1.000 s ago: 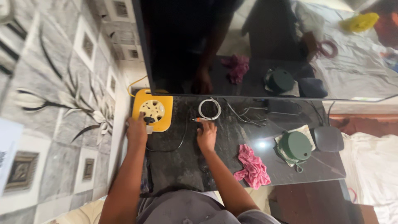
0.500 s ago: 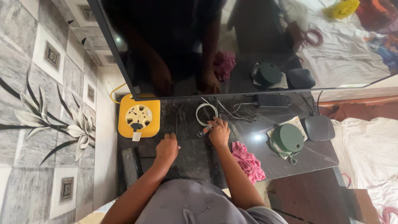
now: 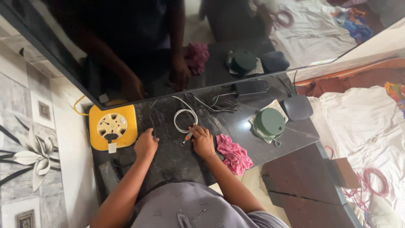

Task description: The person cleans a table by moving objects like an extension box, a speaker, and cables, then wiping the surface with a pink cloth and a piece of paper.

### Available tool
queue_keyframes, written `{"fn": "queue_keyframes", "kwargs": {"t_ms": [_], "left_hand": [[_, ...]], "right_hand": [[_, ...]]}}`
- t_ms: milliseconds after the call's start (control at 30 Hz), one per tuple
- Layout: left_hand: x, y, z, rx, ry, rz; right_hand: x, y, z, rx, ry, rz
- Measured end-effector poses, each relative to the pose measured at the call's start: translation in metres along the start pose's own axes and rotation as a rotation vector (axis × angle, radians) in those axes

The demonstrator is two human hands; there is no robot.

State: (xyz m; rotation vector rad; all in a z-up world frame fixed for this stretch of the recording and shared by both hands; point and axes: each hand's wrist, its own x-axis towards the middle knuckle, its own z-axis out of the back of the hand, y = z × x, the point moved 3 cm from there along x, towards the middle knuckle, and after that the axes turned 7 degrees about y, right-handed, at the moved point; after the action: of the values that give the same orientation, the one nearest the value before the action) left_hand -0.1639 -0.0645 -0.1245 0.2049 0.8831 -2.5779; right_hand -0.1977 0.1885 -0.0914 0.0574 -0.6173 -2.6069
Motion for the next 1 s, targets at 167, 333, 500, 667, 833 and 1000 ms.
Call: {"fn": "queue_keyframes", "kwargs": {"t_ms": [167, 333, 500, 667, 833, 1000], "left_hand": [[0.0, -0.004, 0.006, -0.002, -0.037, -0.042], [0.006, -0.003, -0.004, 0.003, -0.12, -0.035], [0.001, -0.003, -0.005, 0.006, -0.124, -0.088], [-0.044, -0.008, 0.024, -0.017, -0.199, -0.24], [-0.081, 0.026, 0.087, 0.141, -0.443, -0.259], [-0.1, 0.05, 0.117, 0.192, -0.495, -0.047]], "right_hand": [[-0.008, -0.006, 0.008, -0.007, -0.039, 0.02], [-0.008, -0.014, 0.011, 0.024, -0.092, 0.049], [-0.002, -0.012, 0.011, 0.007, -0.055, -0.044], [0.003, -0.014, 0.011, -0.027, -0.045, -0.058], [0.003, -0.015, 0.008, -0.008, -0.056, -0.045], [0.005, -0.01, 0.01, 0.011, -0.103, -0.044]]}}
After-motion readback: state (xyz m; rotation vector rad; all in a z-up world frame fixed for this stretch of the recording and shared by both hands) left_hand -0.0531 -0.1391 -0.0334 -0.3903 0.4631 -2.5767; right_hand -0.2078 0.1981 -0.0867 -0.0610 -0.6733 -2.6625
